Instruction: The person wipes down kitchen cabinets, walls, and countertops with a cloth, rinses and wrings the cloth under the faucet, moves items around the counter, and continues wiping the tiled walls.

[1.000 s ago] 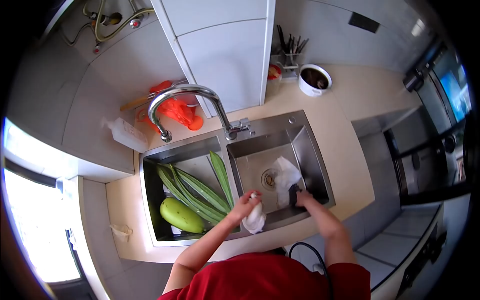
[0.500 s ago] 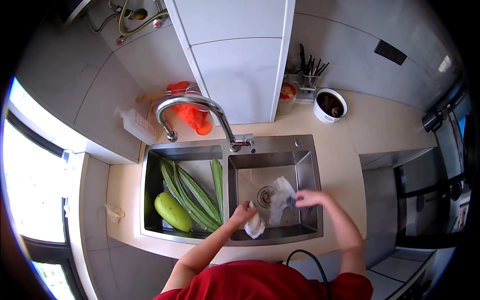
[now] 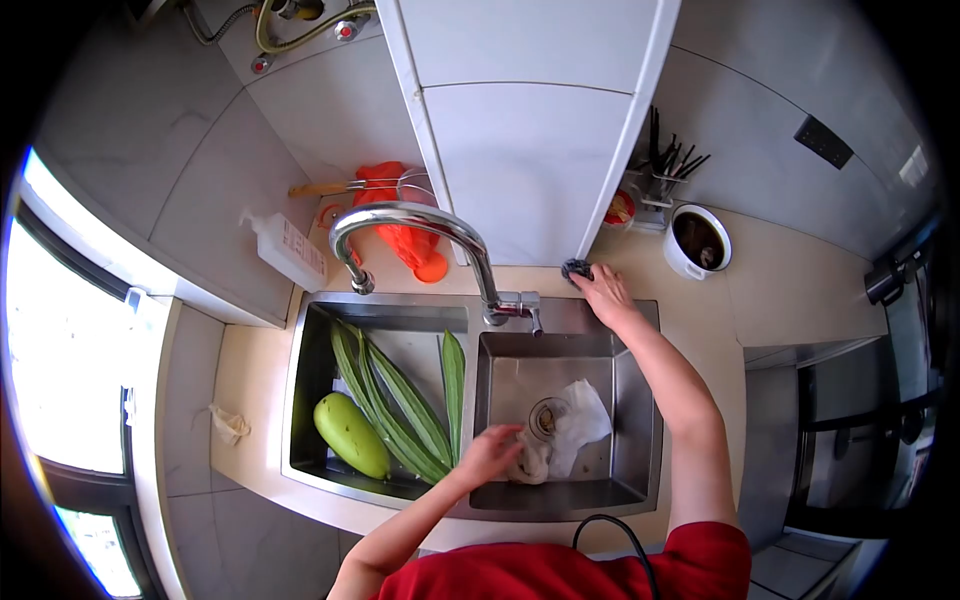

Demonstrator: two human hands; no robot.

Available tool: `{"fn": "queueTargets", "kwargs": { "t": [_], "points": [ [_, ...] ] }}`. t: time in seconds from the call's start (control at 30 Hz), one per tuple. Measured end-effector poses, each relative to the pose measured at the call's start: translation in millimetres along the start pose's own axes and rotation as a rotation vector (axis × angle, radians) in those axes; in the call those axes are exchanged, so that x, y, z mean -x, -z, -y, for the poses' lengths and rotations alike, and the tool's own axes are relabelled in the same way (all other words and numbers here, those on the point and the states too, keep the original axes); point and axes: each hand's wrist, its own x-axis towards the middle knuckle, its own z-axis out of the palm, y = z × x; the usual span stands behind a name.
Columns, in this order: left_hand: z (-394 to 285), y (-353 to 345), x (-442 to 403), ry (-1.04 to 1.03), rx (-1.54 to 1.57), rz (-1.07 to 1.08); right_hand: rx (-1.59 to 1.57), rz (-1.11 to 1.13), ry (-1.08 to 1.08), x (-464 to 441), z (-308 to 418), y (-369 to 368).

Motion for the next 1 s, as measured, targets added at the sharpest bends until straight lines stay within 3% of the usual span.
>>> {"fn": "queueTargets", "kwargs": {
  "t": [0.17,0.33,0.5,0.67,0.73,1.0],
  "points": [
    [-3.9,70.2,18.0,0.243,0.138,-0.177,-0.095,0.111,0.025,-35.6,14.3,-22.9],
    [-10.7,81.7,4.9,0.225,0.342,-0.237,0.005,0.11,0.254,-71.9,61.2,-35.9],
    [-25.6,82.5,-11.2,0.203,0.35,-0.193,0.033,0.325,0.037,-59.5,37.3,-9.5],
    [-7.9,92.5,10.4,0.249,0.381,-0.196,0.007,0.322,-0.052,-33.1,-6.6,9.8],
    [-4.3,90.1,16.5,0.28,0.419,-0.204,0.016,0.468,-0.002,-48.4,10.6,23.1],
    [-29.2,91.0,25.3,0.381,0.414,-0.151,0.07,0.507,0.366,-131.5,104.3,-24.4]
  ]
}}
